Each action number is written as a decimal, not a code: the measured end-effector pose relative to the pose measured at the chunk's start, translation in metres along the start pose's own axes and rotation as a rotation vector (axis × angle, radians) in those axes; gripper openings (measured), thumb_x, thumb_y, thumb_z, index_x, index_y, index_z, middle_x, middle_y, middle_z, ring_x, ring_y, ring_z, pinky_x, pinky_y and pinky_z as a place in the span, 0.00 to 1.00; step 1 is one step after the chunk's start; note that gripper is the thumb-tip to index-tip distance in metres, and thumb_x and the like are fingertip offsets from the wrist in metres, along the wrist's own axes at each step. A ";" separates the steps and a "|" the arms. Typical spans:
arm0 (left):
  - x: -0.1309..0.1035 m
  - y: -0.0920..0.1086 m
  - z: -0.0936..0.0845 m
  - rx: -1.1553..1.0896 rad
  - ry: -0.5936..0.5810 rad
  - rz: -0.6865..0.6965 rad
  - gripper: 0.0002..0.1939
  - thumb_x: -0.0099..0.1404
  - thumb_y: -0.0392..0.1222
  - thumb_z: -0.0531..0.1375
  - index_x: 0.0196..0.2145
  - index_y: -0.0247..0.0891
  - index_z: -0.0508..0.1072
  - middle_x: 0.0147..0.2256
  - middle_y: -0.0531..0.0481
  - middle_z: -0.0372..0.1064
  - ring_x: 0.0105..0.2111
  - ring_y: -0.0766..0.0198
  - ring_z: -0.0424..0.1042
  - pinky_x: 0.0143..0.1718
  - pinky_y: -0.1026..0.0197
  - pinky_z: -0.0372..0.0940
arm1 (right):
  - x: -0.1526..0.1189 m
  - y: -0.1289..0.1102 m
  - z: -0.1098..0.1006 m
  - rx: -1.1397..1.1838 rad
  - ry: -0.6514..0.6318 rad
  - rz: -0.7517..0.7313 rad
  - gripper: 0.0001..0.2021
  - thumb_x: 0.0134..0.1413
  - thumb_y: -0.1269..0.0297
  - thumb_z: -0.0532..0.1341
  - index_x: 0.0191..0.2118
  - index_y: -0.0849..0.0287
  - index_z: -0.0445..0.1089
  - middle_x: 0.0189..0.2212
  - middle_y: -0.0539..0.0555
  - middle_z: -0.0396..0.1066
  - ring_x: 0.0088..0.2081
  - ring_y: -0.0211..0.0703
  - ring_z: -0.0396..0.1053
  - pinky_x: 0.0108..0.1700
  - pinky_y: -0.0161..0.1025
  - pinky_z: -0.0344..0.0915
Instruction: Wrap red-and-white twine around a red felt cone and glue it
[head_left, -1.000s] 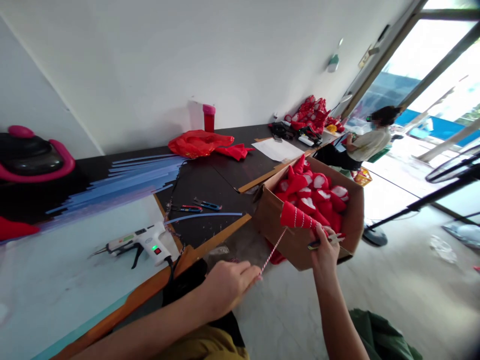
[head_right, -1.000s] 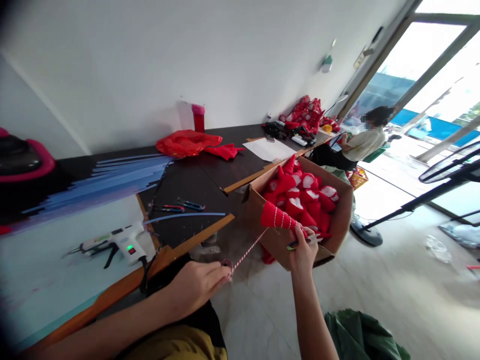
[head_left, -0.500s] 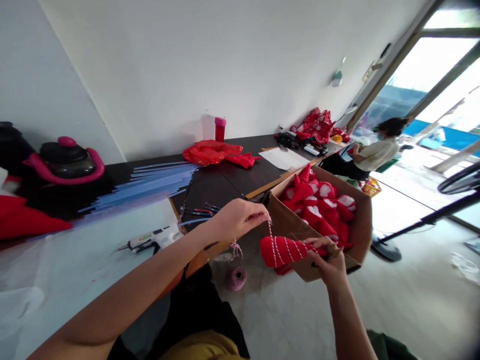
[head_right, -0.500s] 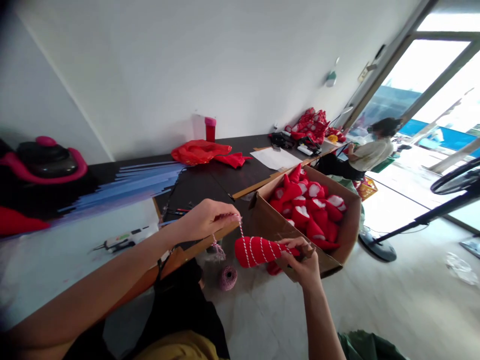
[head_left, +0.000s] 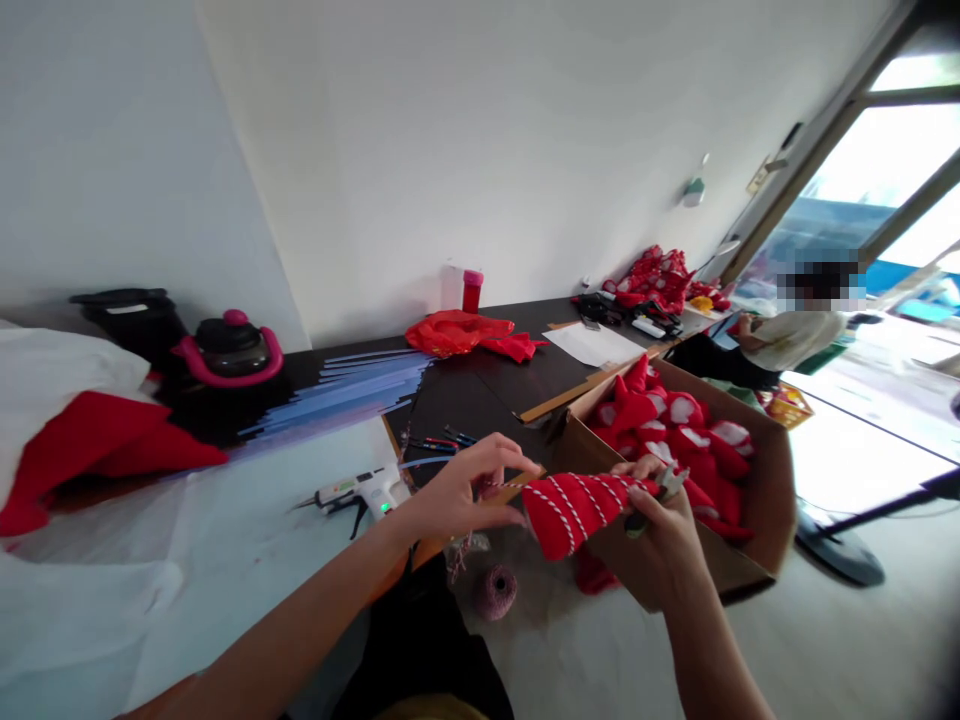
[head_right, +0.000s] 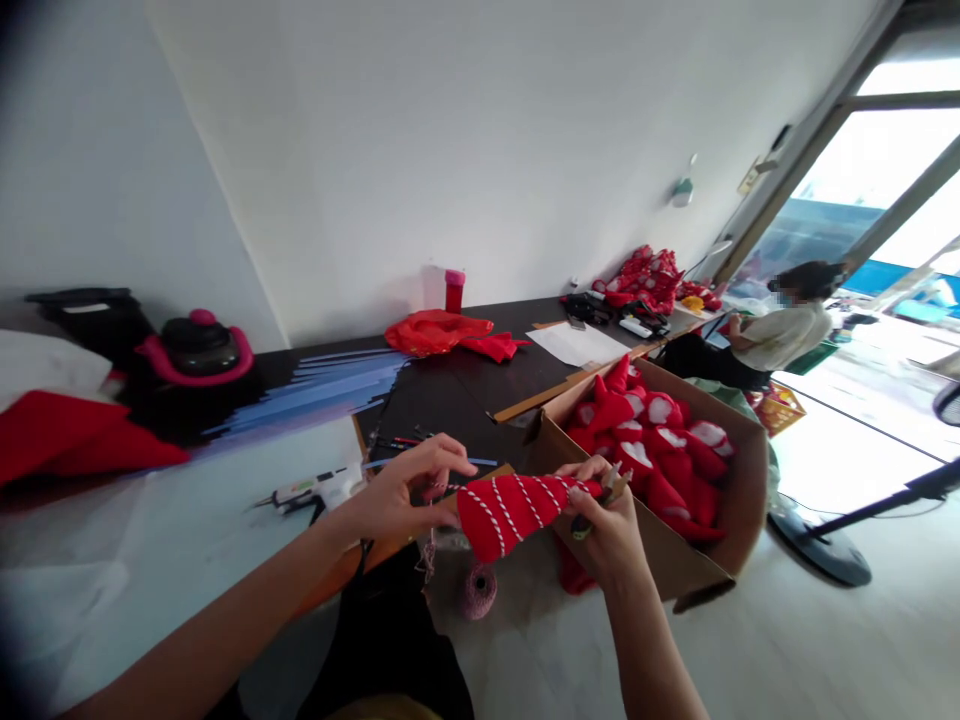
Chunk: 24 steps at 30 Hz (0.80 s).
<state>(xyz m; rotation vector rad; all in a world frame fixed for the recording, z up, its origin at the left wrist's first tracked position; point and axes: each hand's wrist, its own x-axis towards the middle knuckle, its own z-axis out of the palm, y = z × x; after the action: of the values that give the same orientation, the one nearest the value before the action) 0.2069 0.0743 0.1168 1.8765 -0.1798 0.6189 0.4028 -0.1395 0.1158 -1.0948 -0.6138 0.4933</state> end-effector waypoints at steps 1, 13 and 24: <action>-0.006 0.003 -0.002 0.113 0.032 0.091 0.19 0.62 0.40 0.68 0.52 0.44 0.77 0.47 0.44 0.69 0.32 0.68 0.69 0.33 0.66 0.65 | 0.004 0.000 0.008 0.005 -0.008 0.007 0.13 0.40 0.64 0.75 0.30 0.55 0.70 0.33 0.52 0.76 0.32 0.42 0.75 0.35 0.36 0.74; -0.132 0.014 -0.046 0.062 0.841 -0.095 0.10 0.64 0.47 0.66 0.36 0.36 0.81 0.28 0.48 0.74 0.22 0.69 0.65 0.22 0.68 0.59 | 0.036 0.030 0.163 -0.075 -0.359 0.243 0.25 0.39 0.57 0.78 0.44 0.57 0.72 0.32 0.51 0.77 0.31 0.44 0.76 0.28 0.37 0.78; -0.240 0.037 -0.068 -0.629 1.508 -0.170 0.18 0.52 0.47 0.73 0.28 0.35 0.70 0.15 0.65 0.47 0.14 0.78 0.42 0.15 0.74 0.45 | -0.043 0.114 0.325 0.178 -0.834 0.450 0.29 0.46 0.55 0.75 0.54 0.49 0.68 0.41 0.50 0.77 0.38 0.46 0.78 0.27 0.36 0.79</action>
<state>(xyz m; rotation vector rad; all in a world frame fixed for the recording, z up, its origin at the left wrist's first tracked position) -0.0355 0.0821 0.0461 0.4885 0.6841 1.4616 0.1437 0.0917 0.1075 -0.8259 -1.0225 1.4046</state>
